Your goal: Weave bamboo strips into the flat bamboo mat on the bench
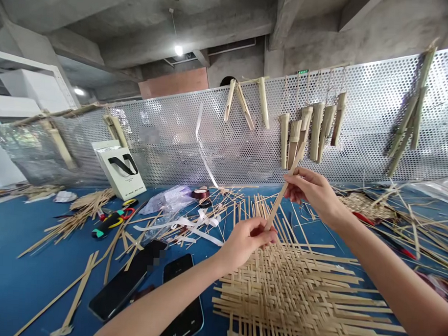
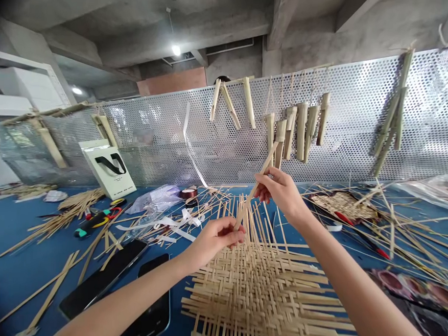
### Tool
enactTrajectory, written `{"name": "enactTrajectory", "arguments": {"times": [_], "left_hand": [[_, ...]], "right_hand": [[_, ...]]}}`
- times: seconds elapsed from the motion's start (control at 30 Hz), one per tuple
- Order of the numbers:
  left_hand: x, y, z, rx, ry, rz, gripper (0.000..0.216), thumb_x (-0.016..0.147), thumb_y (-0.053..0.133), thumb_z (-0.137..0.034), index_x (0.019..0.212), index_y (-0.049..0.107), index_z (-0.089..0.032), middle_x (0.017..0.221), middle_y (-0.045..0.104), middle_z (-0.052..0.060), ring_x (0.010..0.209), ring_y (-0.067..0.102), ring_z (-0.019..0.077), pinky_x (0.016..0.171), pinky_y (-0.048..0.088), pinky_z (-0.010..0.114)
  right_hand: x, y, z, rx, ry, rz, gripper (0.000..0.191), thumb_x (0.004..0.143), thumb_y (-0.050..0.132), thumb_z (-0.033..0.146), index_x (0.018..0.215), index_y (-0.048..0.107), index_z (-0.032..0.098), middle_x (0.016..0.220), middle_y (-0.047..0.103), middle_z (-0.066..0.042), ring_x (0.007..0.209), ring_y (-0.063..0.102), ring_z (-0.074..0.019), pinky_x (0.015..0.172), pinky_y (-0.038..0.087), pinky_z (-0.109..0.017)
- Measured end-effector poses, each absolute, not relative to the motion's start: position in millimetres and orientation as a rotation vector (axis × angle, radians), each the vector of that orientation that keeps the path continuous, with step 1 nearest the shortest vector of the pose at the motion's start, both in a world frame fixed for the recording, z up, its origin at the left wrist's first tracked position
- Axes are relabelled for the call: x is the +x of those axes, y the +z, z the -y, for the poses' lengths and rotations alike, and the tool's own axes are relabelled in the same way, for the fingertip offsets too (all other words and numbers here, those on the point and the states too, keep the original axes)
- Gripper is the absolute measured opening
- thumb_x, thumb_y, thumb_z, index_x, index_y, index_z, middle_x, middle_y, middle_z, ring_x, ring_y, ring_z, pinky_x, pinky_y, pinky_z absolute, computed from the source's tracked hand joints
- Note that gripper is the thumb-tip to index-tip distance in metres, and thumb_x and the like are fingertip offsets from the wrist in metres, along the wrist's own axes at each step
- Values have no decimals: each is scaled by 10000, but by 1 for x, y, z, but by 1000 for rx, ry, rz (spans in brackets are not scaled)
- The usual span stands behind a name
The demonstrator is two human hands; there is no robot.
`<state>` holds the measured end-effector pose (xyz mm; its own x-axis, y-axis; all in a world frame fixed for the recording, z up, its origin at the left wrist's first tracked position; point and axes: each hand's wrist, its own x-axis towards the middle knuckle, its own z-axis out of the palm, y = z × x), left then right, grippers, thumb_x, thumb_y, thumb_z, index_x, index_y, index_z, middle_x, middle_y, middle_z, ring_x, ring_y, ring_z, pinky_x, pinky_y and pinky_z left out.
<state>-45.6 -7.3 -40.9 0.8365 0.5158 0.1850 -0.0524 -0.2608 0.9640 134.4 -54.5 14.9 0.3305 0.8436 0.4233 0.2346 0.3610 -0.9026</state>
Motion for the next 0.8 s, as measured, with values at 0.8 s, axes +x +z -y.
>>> {"name": "enactTrajectory", "arguments": {"times": [0.8], "left_hand": [[-67, -83, 67, 1394, 587, -531, 269, 789, 520, -414, 784, 588, -153, 887, 662, 65, 789, 627, 167, 691, 490, 252]], "right_hand": [[37, -121, 125, -1248, 1221, 1322, 429, 755, 546, 517, 793, 648, 102, 648, 611, -42, 453, 496, -64, 428, 414, -164]]}}
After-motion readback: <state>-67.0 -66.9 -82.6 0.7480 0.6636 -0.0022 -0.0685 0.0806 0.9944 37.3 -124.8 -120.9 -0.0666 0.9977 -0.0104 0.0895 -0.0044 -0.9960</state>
